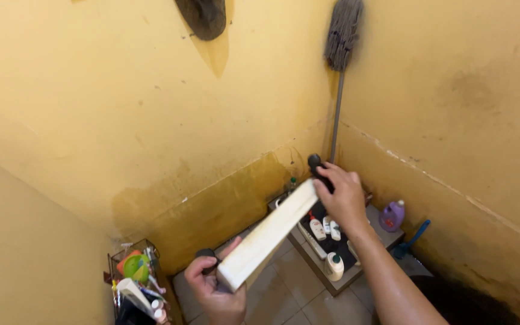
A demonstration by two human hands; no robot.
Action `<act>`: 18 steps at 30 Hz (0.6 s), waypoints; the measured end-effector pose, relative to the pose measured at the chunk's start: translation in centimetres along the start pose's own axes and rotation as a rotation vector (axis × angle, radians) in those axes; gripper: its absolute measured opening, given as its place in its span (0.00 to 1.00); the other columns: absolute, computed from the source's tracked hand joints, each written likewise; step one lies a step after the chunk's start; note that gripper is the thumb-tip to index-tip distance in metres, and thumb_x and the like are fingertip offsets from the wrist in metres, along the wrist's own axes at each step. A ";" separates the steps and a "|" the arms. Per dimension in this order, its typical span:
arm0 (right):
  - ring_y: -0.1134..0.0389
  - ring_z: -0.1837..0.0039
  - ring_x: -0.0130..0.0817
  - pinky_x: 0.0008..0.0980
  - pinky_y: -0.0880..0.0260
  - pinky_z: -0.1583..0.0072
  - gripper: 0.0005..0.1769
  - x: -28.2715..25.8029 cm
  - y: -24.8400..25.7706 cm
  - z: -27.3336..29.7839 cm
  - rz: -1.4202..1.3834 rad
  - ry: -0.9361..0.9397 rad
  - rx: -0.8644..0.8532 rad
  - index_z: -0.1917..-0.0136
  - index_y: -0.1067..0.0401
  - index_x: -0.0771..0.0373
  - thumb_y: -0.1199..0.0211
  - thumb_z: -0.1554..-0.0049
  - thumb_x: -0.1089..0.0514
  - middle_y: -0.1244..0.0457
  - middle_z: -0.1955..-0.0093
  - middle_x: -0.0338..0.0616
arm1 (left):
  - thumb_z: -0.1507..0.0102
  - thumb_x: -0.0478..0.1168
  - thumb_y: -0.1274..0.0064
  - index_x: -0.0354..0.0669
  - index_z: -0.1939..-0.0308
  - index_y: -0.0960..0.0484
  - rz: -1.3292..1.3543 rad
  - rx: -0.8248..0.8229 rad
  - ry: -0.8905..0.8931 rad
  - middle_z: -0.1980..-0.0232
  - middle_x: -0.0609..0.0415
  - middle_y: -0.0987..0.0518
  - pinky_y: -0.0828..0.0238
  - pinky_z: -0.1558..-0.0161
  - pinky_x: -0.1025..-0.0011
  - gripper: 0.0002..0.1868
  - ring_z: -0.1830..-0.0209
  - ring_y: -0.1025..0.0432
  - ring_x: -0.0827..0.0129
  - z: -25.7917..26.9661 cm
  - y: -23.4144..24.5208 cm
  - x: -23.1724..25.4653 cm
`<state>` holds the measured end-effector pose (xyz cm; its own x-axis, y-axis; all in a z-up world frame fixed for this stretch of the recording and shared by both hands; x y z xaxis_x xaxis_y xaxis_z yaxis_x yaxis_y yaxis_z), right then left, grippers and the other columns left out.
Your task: Scrubbing a plastic bathroom shelf unit with a sponge and rinsing it with water.
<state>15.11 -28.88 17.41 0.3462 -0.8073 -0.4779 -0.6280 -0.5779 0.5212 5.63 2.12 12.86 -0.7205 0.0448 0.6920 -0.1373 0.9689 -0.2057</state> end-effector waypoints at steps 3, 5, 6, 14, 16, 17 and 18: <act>0.34 0.47 0.47 0.42 0.32 0.42 0.18 0.7 -1.0 1.2 0.026 -0.189 -0.039 0.43 0.21 0.56 0.29 0.47 0.53 0.30 0.41 0.45 | 0.48 0.20 0.39 0.42 0.44 0.44 -0.010 0.005 0.023 0.46 0.41 0.26 0.27 0.38 0.58 0.36 0.38 0.23 0.40 0.8 -0.7 -1.5; 0.34 0.50 0.45 0.41 0.30 0.45 0.17 -3.1 -2.0 3.1 0.003 -0.256 -0.136 0.45 0.20 0.53 0.29 0.49 0.53 0.28 0.45 0.41 | 0.49 0.18 0.40 0.41 0.45 0.43 0.009 0.029 0.031 0.48 0.43 0.30 0.26 0.39 0.58 0.36 0.40 0.22 0.41 1.0 -0.8 -2.5; 0.33 0.50 0.42 0.40 0.30 0.46 0.16 -6.6 -2.8 4.5 -0.098 -0.216 -0.244 0.45 0.20 0.51 0.30 0.48 0.54 0.28 0.47 0.39 | 0.49 0.22 0.40 0.43 0.45 0.42 -0.026 0.039 0.034 0.49 0.42 0.31 0.26 0.41 0.59 0.34 0.40 0.22 0.41 1.1 -0.7 -3.0; 0.32 0.46 0.39 0.37 0.30 0.38 0.17 -20.0 -2.2 11.2 -0.363 0.501 -0.318 0.40 0.22 0.49 0.27 0.43 0.56 0.31 0.31 0.39 | 0.33 0.42 0.57 0.55 0.48 0.35 0.332 0.642 0.546 0.55 0.39 0.23 0.23 0.55 0.48 0.10 0.59 0.23 0.41 7.5 2.7 -11.0; 0.30 0.40 0.47 0.44 0.34 0.39 0.21 -17.9 -0.4 8.5 -0.360 0.499 -0.237 0.41 0.23 0.55 0.29 0.49 0.57 0.33 0.32 0.51 | 0.36 0.36 0.46 0.48 0.49 0.37 0.374 0.480 0.248 0.53 0.38 0.23 0.19 0.50 0.45 0.17 0.52 0.21 0.41 8.5 5.3 -14.7; 0.30 0.40 0.47 0.44 0.34 0.39 0.21 -16.3 0.1 6.8 -0.365 0.507 -0.238 0.41 0.23 0.55 0.29 0.49 0.57 0.33 0.32 0.51 | 0.36 0.36 0.46 0.48 0.49 0.37 0.372 0.487 0.240 0.53 0.38 0.23 0.19 0.50 0.45 0.17 0.52 0.21 0.41 6.6 4.4 -11.9; 0.31 0.43 0.46 0.43 0.33 0.40 0.20 -13.1 0.2 4.3 -0.272 0.322 -0.227 0.43 0.22 0.55 0.29 0.50 0.56 0.32 0.34 0.47 | 0.41 0.33 0.40 0.48 0.50 0.40 0.261 0.388 0.093 0.53 0.36 0.22 0.19 0.50 0.45 0.24 0.52 0.20 0.40 4.2 3.0 -7.5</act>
<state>7.47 -17.87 20.70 0.6976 -0.5986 -0.3936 -0.3288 -0.7557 0.5664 7.78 3.62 4.12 -0.7032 0.3137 0.6381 -0.2158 0.7609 -0.6119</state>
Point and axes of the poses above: each hand's wrist, its own z-axis away from the middle knuckle, its own y-axis out of the back of the hand, x = y × z, the point moved 9 cm from there along -z, towards the middle knuckle
